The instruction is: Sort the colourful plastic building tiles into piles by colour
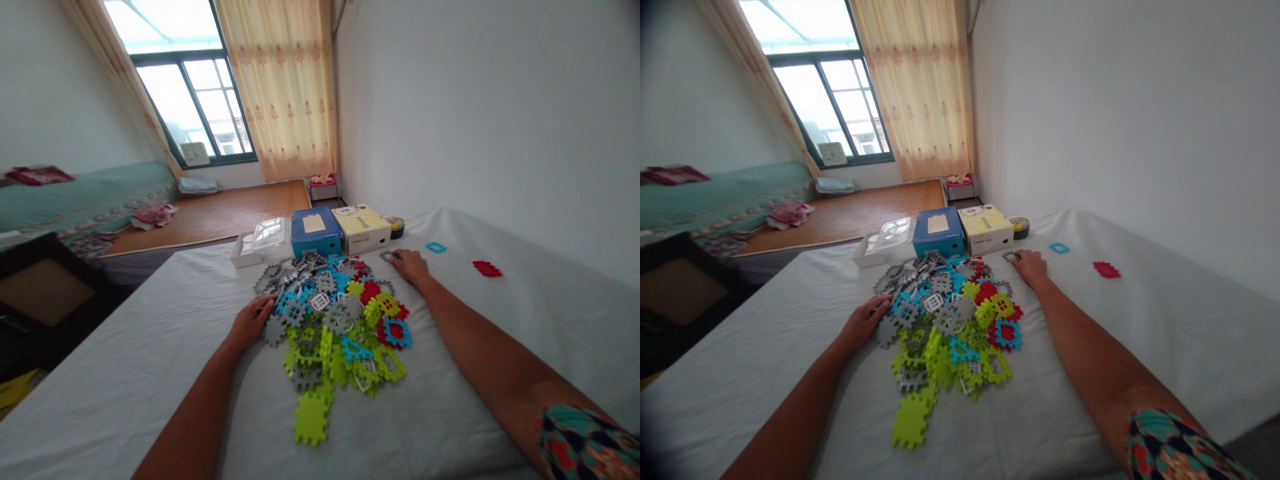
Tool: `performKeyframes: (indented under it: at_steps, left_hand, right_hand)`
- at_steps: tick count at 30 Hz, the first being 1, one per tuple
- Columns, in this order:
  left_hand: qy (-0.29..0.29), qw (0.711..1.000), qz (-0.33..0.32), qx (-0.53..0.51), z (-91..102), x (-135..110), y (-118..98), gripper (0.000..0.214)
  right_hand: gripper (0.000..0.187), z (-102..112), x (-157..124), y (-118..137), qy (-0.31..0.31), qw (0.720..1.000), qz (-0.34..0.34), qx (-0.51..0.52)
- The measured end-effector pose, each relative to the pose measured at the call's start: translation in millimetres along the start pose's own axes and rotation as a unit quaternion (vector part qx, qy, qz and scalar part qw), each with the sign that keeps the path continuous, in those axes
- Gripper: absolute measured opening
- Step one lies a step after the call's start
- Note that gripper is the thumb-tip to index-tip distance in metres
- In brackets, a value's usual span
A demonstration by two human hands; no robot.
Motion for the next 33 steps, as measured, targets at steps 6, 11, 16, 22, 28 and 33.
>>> performKeyframes:
  at_steps: [6,11,16,22,28,33]
  left_hand:
    - [0.001,1.000,-0.002,0.004,-0.8,-1.0,3.2,0.048]
    - [0.004,1.000,0.003,0.002,-0.8,-1.1,5.1,0.048]
    - [0.005,1.000,0.006,-0.002,0.0,-0.1,2.1,0.049]
    - [0.006,1.000,0.004,0.002,-0.2,-0.2,1.2,0.049]
    - [0.005,1.000,0.003,0.009,-1.4,-0.5,3.5,0.049]
    - [0.003,1.000,-0.006,0.010,-2.4,-1.2,6.7,0.047]
  right_hand:
    - [0.047,10.7,2.1,-6.2,-0.058,0.998,-0.034,0.019]
    - [0.046,20.1,11.0,-48.6,-0.091,0.987,-0.126,-0.052]
    - [0.052,16.1,18.1,-81.0,-0.058,0.982,-0.170,-0.065]
    - [0.051,12.6,18.2,-55.3,-0.112,0.989,-0.095,0.010]
    - [0.044,-7.4,3.9,-7.3,0.012,0.991,0.130,0.009]
    - [0.035,0.1,2.2,-5.9,-0.042,0.996,0.082,0.009]
Point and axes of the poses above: each hand's wrist, its own x-axis towards the middle knuckle, its own z-axis out of the back of the hand, y = z × x, the point moved 2 cm from there along x, towards the middle knuckle, and after that the axes turned 9 degrees about -z, right-handed, at the moved point
